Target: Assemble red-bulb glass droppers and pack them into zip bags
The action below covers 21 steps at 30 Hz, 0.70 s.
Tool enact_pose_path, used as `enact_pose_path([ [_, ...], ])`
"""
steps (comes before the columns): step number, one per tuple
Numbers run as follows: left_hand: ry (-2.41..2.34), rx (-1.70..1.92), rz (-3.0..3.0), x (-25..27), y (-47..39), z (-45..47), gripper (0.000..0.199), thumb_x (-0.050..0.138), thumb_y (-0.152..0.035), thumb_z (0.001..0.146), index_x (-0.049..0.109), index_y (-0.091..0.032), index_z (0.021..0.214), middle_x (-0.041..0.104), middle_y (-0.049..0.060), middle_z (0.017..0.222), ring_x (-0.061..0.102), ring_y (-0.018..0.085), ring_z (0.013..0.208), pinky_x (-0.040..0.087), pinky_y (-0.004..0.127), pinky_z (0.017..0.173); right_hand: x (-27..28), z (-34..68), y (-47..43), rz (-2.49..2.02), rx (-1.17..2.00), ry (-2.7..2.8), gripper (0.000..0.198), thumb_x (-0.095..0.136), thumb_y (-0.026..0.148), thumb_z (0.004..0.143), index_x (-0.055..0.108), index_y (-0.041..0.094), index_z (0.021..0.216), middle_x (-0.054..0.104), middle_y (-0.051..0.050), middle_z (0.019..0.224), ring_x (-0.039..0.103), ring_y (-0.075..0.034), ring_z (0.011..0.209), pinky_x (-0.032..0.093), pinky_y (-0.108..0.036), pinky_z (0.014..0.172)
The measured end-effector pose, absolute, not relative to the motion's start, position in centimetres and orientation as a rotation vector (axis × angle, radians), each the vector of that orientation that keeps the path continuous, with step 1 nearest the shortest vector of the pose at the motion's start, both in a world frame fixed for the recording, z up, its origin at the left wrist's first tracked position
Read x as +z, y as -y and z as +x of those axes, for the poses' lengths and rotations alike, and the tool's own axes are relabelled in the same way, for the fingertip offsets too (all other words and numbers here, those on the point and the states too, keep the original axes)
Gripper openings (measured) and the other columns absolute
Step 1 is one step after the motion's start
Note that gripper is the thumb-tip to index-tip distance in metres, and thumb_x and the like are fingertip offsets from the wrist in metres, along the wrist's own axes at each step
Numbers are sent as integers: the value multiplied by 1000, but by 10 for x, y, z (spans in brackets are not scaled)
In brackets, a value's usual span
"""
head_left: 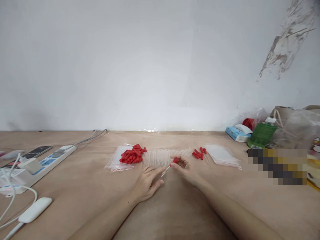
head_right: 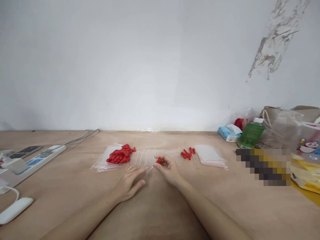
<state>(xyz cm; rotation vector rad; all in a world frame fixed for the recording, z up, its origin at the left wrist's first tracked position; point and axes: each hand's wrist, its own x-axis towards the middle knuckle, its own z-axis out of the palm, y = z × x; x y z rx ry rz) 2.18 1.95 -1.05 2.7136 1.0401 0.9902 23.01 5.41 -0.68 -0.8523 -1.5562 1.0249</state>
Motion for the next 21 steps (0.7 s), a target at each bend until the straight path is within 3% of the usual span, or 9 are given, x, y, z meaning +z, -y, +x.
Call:
enact_pose_path([
  [6,-1092,1019,2661,-7,-19,23,32,41,-27,87,44,-21,118,63,5,95,56,18,89,41,34,82,23,300,-106,-1404,638,1492,46,46,32,76,44,21,120,58,1,77,56,-12,65,44,-24,57],
  [9,-1099,981,2660,-7,-19,25,32,41,-28,86,47,-21,116,63,5,91,56,17,86,40,34,80,30,343,-134,-1743,452,1508,36,48,24,72,54,14,105,62,-4,77,57,-14,67,43,-23,58],
  [13,-1101,942,2682,-10,-20,26,29,40,-27,87,49,-21,114,64,5,89,56,17,82,38,35,80,23,368,-154,-1970,363,1540,18,57,20,60,62,15,76,63,-7,72,59,-21,73,42,-28,62],
  [17,-1064,932,2716,-13,-21,25,23,40,-24,87,53,-20,105,64,5,86,56,16,78,36,34,79,10,366,-160,-2134,276,1558,20,58,21,57,65,19,75,65,-9,82,59,-27,83,41,-32,65],
  [21,-1070,926,2723,-13,-21,25,22,40,-24,86,55,-20,102,64,5,85,56,16,77,37,33,76,1,363,-161,-2189,238,1615,20,59,26,59,66,23,77,66,-7,85,59,-26,84,41,-33,67],
])
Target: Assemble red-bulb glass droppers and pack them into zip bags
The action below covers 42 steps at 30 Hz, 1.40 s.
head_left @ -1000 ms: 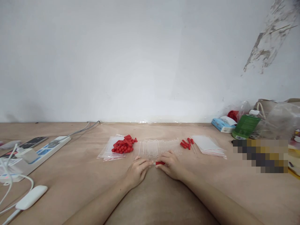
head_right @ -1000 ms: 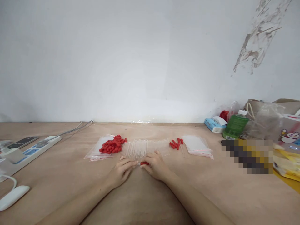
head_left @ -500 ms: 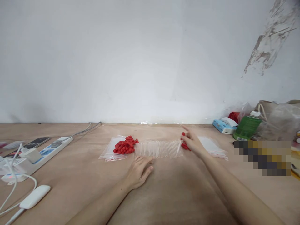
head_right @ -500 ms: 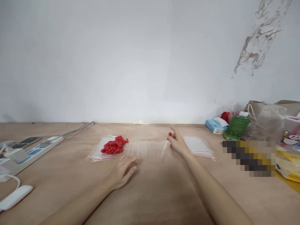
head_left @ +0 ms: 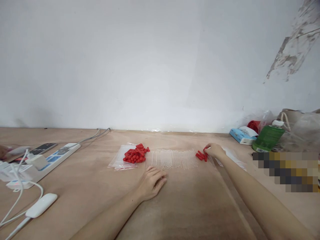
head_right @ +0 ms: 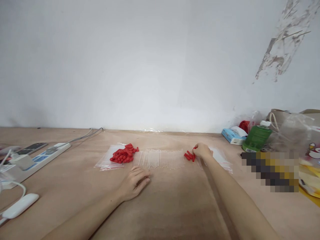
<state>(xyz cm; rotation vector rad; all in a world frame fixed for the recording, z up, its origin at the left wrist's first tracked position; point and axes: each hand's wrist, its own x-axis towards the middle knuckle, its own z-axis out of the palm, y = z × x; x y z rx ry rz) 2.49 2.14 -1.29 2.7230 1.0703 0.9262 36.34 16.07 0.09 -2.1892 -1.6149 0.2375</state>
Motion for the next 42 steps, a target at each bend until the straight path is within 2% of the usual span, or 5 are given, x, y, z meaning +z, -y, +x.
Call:
enact_pose_path([
  [6,-1055,923,2731,-12,-21,25,22,40,-23,86,55,-19,101,64,5,83,56,16,75,37,34,76,-1,362,-151,-2141,122,1694,31,52,38,69,64,19,90,65,-9,89,58,-25,84,40,-31,64],
  [11,-1051,919,2742,-13,-23,25,20,42,-21,85,56,-19,99,64,4,84,57,15,77,37,33,78,2,353,-132,-1932,83,1903,22,51,39,72,65,24,78,64,-2,79,57,-16,75,37,-24,61],
  [21,-1096,948,2743,-11,-20,27,21,41,-23,85,60,-20,94,63,5,86,53,18,83,40,33,76,-12,338,-128,-1867,62,1967,20,52,36,74,66,22,71,62,-4,84,56,-17,82,36,-24,67],
  [28,-1625,1179,2562,-7,-33,23,13,47,-24,80,58,-17,77,55,6,85,47,20,82,39,35,75,-7,332,-123,-1964,96,1846,20,51,38,74,59,20,70,65,-2,75,58,-18,71,36,-26,62],
  [42,-2288,525,2498,12,-94,43,28,46,-31,74,64,-11,81,52,17,98,42,31,97,31,41,80,-8,324,-115,-1917,44,1787,22,47,34,81,61,17,87,67,-8,89,60,-21,83,39,-28,68],
])
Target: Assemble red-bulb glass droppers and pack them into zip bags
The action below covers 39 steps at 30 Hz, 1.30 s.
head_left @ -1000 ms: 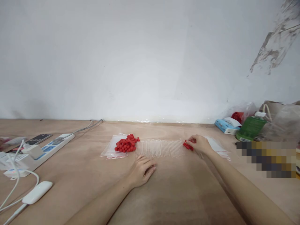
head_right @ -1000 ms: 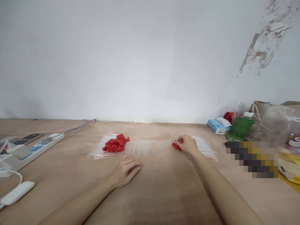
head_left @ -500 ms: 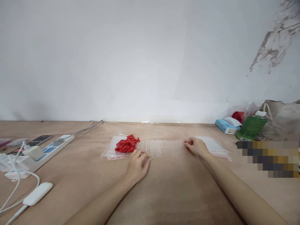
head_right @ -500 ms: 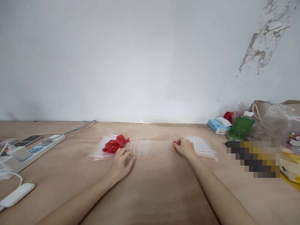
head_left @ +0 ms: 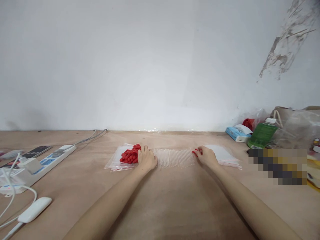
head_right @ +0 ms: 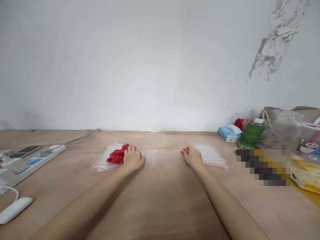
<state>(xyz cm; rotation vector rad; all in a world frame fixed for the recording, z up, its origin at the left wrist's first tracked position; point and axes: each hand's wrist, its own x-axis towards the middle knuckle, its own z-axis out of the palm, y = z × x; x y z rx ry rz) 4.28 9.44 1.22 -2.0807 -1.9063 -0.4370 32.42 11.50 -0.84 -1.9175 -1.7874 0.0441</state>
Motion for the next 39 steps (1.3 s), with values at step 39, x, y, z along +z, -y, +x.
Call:
enact_pose_path([
  [39,1194,-977,-2634,-14,-24,8,20,37,-17,87,53,-18,98,62,6,93,55,17,84,39,32,76,-24,229,-28,-889,603,1932,21,44,30,85,61,21,94,57,-3,81,53,-13,73,44,-26,67],
])
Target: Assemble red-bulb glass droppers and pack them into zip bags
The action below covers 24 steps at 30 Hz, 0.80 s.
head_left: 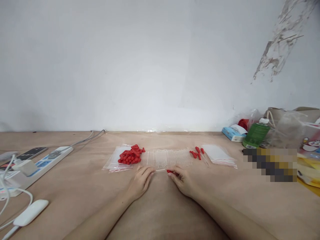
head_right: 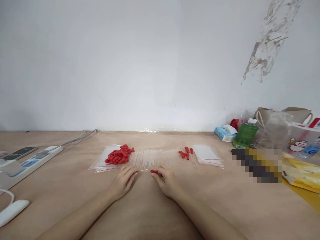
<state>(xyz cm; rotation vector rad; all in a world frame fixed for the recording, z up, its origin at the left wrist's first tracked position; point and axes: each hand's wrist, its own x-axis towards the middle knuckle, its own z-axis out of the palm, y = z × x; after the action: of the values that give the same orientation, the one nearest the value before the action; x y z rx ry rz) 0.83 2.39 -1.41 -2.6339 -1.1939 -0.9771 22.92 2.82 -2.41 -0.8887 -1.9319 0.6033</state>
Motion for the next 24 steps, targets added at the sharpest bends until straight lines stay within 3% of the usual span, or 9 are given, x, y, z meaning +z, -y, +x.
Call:
enact_pose_path([
  [14,973,-882,-2716,-25,-31,0,33,36,-10,86,51,-18,115,61,8,100,52,17,83,41,32,74,-24,228,-26,-805,577,1985,22,48,29,84,60,22,101,57,-4,82,54,-14,78,44,-28,73],
  [24,806,-886,-2759,-26,-35,-2,41,33,-5,85,45,-20,121,62,9,102,56,17,87,38,31,75,-24,231,-25,-765,589,2029,18,45,25,85,62,21,90,61,-3,82,56,-13,76,45,-25,70],
])
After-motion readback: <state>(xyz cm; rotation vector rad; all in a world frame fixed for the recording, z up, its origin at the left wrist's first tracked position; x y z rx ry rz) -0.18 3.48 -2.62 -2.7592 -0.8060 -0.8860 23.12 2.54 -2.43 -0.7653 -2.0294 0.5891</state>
